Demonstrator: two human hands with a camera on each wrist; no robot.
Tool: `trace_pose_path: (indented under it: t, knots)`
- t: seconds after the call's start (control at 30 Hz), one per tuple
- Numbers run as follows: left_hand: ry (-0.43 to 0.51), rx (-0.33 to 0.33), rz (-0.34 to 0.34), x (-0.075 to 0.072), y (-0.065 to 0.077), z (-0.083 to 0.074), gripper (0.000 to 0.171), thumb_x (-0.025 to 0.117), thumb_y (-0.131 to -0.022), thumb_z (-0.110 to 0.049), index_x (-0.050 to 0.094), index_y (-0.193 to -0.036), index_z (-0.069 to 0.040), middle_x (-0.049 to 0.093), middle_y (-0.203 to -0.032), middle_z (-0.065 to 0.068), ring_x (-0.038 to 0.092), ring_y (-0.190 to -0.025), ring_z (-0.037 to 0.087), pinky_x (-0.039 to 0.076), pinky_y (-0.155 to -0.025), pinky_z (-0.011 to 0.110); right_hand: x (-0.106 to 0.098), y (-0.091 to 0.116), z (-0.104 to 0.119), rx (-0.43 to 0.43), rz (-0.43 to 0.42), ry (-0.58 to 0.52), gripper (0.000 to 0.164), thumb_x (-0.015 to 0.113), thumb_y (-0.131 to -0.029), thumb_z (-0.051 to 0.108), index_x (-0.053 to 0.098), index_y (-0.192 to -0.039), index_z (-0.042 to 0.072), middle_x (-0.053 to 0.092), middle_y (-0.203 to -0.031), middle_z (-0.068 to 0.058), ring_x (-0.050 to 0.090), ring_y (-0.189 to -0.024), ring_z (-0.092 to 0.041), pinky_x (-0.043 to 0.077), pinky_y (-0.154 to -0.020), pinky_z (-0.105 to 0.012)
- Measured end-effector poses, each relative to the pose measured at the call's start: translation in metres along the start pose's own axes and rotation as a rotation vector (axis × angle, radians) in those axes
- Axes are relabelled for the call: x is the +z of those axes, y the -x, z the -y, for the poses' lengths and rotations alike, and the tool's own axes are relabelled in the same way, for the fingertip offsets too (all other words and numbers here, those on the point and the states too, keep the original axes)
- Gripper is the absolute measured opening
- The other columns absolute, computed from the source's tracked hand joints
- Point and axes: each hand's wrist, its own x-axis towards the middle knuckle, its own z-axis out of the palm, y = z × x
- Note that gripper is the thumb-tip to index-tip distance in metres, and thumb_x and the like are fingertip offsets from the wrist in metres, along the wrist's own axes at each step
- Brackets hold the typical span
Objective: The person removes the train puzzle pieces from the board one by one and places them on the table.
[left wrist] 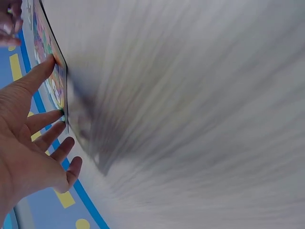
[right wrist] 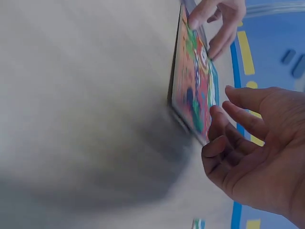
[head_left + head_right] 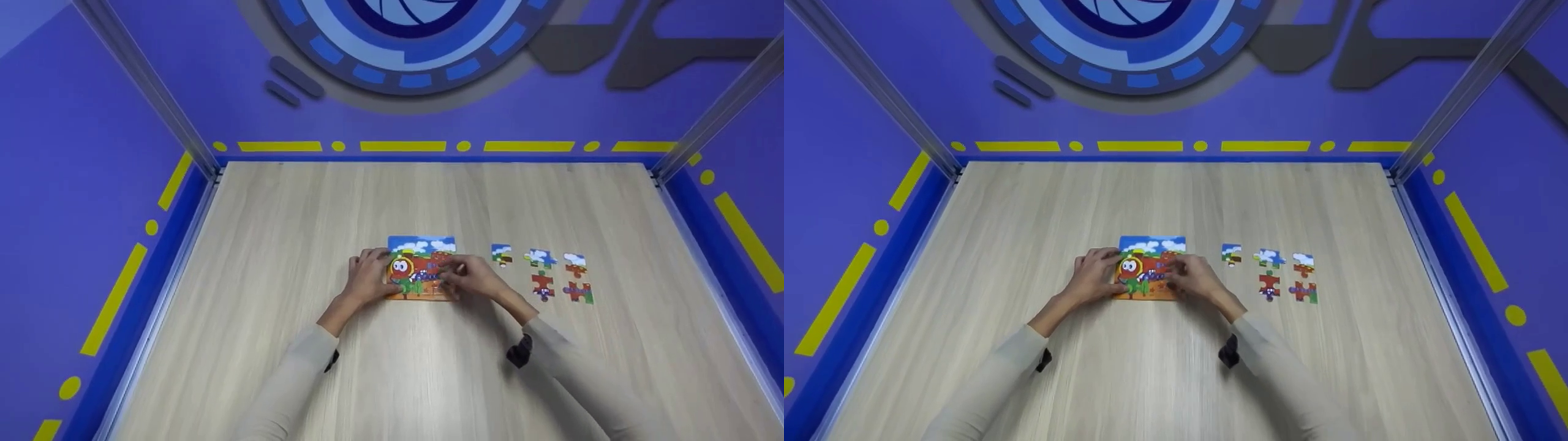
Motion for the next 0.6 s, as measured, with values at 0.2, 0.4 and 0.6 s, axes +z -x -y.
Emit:
trace_pose_path:
  t: [0.2,0.4,0.6]
  knots:
    - [-0.023,-0.011,-0.002,-0.001,0.000,-0.004,0.071,0.086,-0.082,-0.034,0.060,-0.141,-0.004,0.055,-0.147,0.014,0.045,-0.137,0.036,0.033,-0.106,0.059,0.021,-0.028,0.013,-0.052,-0.002,0.028,0.028,0.067,-0.097,0.008,0.069,-0.123,-0.004,0.073,-0.105,-0.018,0.066,-0.087,-0.022,0.051,-0.076,-0.028]
    - [-0.048,-0.024,0.013,0.000,-0.002,-0.006,0.069,0.085,-0.084,-0.034,0.060,-0.142,-0.005,0.056,-0.146,0.014,0.046,-0.136,0.036,0.033,-0.106,0.058,0.040,-0.043,0.017,-0.033,-0.070,0.107,0.037,0.074,-0.093,0.010,0.068,-0.127,-0.005,0.066,-0.107,-0.021,0.063,-0.091,-0.025,0.051,-0.077,-0.032]
    - [-0.055,-0.030,0.014,-0.001,-0.001,-0.005,0.070,0.084,-0.084,-0.036,0.060,-0.142,-0.006,0.057,-0.146,0.014,0.047,-0.136,0.036,0.034,-0.106,0.057,0.053,-0.053,0.023,0.052,-0.102,0.187,0.044,0.079,-0.090,0.014,0.068,-0.131,0.003,0.072,-0.115,-0.015,0.064,-0.098,-0.024,0.055,-0.091,-0.043]
